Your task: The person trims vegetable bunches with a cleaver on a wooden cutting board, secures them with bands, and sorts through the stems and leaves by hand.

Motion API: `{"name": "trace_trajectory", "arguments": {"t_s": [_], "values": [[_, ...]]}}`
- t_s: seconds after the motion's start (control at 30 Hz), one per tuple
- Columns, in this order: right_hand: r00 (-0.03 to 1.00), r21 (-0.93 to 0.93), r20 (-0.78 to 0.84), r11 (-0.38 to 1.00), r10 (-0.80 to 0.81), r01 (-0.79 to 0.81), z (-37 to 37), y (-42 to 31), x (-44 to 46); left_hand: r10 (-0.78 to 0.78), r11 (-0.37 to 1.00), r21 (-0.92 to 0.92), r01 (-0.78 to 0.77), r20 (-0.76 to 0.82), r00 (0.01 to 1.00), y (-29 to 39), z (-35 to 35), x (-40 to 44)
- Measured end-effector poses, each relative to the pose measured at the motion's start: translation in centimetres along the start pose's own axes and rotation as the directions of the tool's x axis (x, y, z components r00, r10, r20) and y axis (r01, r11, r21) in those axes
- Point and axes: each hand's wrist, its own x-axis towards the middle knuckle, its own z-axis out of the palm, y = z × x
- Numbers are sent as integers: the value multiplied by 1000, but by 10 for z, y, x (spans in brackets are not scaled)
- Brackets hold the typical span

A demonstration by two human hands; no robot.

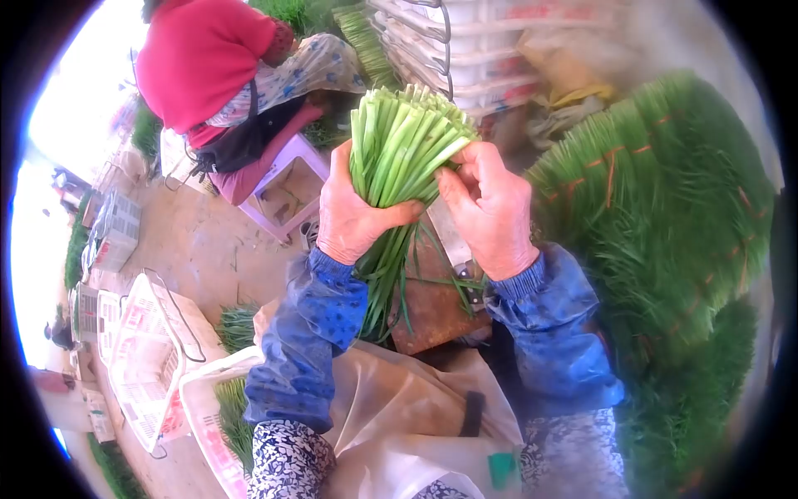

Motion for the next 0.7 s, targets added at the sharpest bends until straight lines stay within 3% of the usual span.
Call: {"name": "trace_trajectory", "arguments": {"t_s": [0.13, 0.17, 0.2, 0.23, 0.27, 0.3, 0.33, 0.37, 0.4, 0.43, 0.47, 0.5, 0.53, 0.57, 0.63, 0.7], "values": [[995, -112, -19, 989, -103, 100, -15, -4, 13, 35, 999, -38, -35, -13, 999, -5, 3, 1], [991, -22, -76, 993, -114, 113, -23, -7, 19, 40, 997, -59, -42, -29, 999, -7, 1, -1], [949, -122, -178, 963, -259, 240, -33, -5, 31, 31, 989, -140, -39, -54, 998, -1, -2, 0], [965, 113, -231, 989, 124, -100, -42, -3, 37, 8, 974, -226, -19, -46, 999, 1, -8, 0], [929, 302, -217, 926, 299, -228, -52, -7, 44, -19, 935, -356, -14, -88, 996, 17, -12, -3], [960, 120, -192, 976, 204, -183, -63, 16, 49, -41, 878, -478, -26, -129, 991, 32, -16, -3], [992, -145, -109, 987, 56, -72, -68, 41, 52, 35, 896, -426, -122, -206, 978, 21, -25, 0], [993, -126, -107, 990, 47, -60, -70, 55, 50, 46, 902, -409, -135, -219, 975, 20, -32, -1], [999, -428, 1, 903, 36, -32, -69, 64, 47, 25, 818, -546, -179, -277, 961, 20, -40, -3], [993, -685, 106, 728, 56, 32, -64, 70, 43, -5, 711, -666, -228, -329, 944, 19, -47, -6], [967, -667, 122, 740, 224, -87, -57, 55, 41, -17, 710, -666, -229, -342, 940, 17, -55, -14], [965, -652, 138, 754, 223, -81, -45, 41, 38, -20, 723, -651, -232, -355, 935, 10, -62, -23], [988, -350, 125, 936, 86, -37, -30, 26, 34, -27, 692, -687, -222, -332, 943, 2, -68, -32], [997, -12, 64, 999, -32, 33, -17, 8, 31, -35, 657, -724, -210, -308, 951, -1, -73, -40], [969, 20, 155, 982, -191, 190, 3, -33, 14, -58, 677, -704, -213, -340, 939, 7, -70, -54], [839, -67, 412, 906, -356, 417, 18, -61, -10, -192, 609, -779, -146, -323, 927, 9, -71, -71]]}}
